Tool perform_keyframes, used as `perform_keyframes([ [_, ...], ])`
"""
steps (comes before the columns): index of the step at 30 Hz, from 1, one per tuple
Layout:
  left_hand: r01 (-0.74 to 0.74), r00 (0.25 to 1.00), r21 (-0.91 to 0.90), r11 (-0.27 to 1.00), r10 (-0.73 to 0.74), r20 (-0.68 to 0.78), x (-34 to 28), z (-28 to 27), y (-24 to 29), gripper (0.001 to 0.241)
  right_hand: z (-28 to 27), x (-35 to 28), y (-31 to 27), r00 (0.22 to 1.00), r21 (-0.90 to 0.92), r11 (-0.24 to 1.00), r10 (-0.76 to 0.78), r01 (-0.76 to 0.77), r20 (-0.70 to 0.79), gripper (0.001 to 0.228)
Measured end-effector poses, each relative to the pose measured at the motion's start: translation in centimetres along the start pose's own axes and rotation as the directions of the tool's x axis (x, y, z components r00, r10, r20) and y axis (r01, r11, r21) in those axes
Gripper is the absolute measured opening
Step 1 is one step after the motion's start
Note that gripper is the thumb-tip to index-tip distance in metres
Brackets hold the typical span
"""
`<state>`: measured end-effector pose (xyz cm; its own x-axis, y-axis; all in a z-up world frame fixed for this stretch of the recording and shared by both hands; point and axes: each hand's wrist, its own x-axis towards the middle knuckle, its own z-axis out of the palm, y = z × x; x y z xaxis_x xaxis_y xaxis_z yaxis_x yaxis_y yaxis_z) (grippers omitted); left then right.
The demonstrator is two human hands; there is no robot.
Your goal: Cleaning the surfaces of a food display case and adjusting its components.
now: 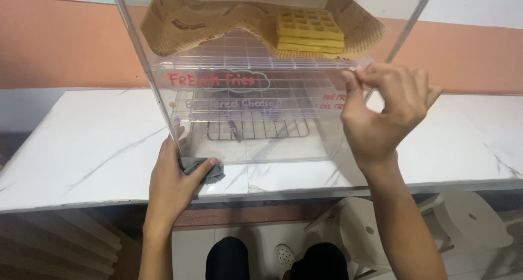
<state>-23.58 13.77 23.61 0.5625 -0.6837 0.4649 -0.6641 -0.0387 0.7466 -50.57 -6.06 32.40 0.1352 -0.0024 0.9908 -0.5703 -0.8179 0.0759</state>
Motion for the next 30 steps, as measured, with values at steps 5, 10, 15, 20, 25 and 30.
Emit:
perform_keyframes([
  [5, 0.008, 1.000, 0.018, 1.000, -0.008, 0.015, 0.1, -0.1, 0.1, 0.096, -1.2, 0.5, 0.0, 0.999, -0.064, 0.997, 0.037, -0.038, -0.013, 0.013],
  [10, 0.057, 0.998, 0.024, 0.998, -0.058, 0.037, 0.2, -0.1, 0.3, 0.094, -0.2, -0.4, 0.4, 0.999, -0.042, 0.998, 0.048, -0.048, -0.007, 0.013],
  [15, 0.093, 0.995, 0.034, 0.995, -0.094, 0.028, 0.1, 0.1, -0.3, 0.092, -0.6, -0.2, -0.3, 0.997, -0.052, 0.997, 0.061, -0.063, -0.037, 0.014],
  [20, 0.046, 0.999, 0.025, 0.999, -0.047, 0.022, 0.0, -0.1, 0.4, 0.097, -1.4, 0.4, -0.7, 0.998, -0.073, 0.996, 0.061, -0.060, 0.011, 0.017],
  [25, 0.030, 0.999, 0.036, 0.999, -0.031, 0.016, 0.0, 0.1, -0.4, 0.094, -1.4, 0.8, -1.5, 0.998, -0.050, 0.997, 0.055, -0.054, 0.022, 0.018],
  [30, 0.083, 0.997, 0.012, 0.996, -0.083, 0.001, 0.3, 0.6, -1.0, 0.092, -2.3, 1.8, -5.9, 0.957, 0.154, 0.945, 0.282, -0.289, 0.068, 0.020],
])
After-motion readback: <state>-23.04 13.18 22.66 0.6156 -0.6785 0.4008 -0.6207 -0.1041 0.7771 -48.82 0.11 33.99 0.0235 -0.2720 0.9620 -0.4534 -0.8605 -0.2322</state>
